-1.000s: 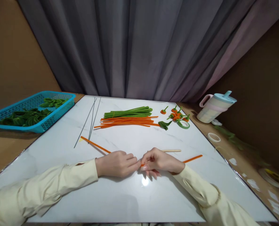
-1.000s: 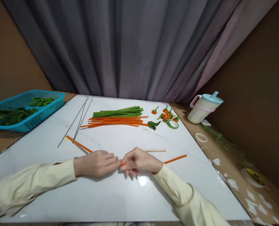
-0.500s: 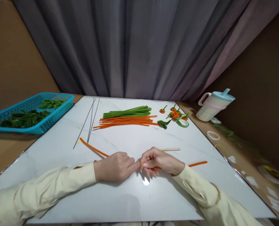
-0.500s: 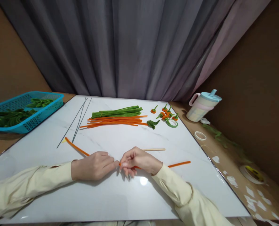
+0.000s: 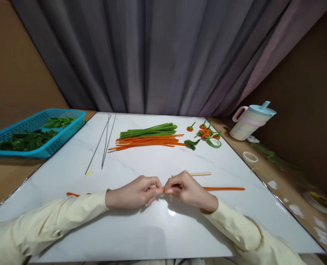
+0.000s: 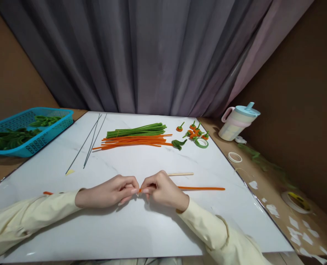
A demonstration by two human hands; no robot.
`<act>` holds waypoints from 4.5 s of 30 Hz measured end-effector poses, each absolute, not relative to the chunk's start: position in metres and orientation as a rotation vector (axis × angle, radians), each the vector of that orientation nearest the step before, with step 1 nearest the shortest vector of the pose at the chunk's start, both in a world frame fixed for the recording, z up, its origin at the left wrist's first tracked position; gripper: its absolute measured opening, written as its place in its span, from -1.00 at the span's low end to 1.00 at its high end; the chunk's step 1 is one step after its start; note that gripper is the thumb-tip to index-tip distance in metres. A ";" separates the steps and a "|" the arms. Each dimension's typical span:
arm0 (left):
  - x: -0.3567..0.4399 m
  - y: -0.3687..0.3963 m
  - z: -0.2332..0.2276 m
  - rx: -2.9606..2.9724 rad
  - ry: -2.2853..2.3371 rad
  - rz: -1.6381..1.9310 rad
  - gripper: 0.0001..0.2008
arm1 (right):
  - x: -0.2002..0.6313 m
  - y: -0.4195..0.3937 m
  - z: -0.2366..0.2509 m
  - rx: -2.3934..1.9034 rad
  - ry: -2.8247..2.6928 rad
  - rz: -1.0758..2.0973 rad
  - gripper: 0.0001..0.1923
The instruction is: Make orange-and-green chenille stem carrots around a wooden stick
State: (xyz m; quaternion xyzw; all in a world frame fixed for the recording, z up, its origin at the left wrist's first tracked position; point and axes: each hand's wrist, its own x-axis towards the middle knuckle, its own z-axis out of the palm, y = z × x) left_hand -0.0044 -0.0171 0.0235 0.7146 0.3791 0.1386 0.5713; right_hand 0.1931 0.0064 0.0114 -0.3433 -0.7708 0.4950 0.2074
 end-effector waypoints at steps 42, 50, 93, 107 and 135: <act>-0.011 -0.003 0.012 0.965 0.795 0.259 -0.78 | 0.195 0.006 -0.006 -0.634 -2.573 0.389 -0.77; -0.017 0.013 0.000 0.812 0.659 0.232 -0.81 | 0.217 0.033 0.019 -0.887 -2.202 0.629 -0.81; -0.019 0.024 -0.006 0.626 0.584 0.249 -0.87 | 0.193 -0.055 0.038 -0.740 -1.840 0.967 -0.67; -0.018 0.025 -0.010 0.634 0.539 0.250 -0.87 | 0.225 -0.020 0.026 -0.981 -2.510 0.138 -0.74; -0.001 -0.006 -0.002 2.419 0.894 0.422 -0.84 | 0.189 -0.073 0.026 -1.303 -1.738 0.884 -0.70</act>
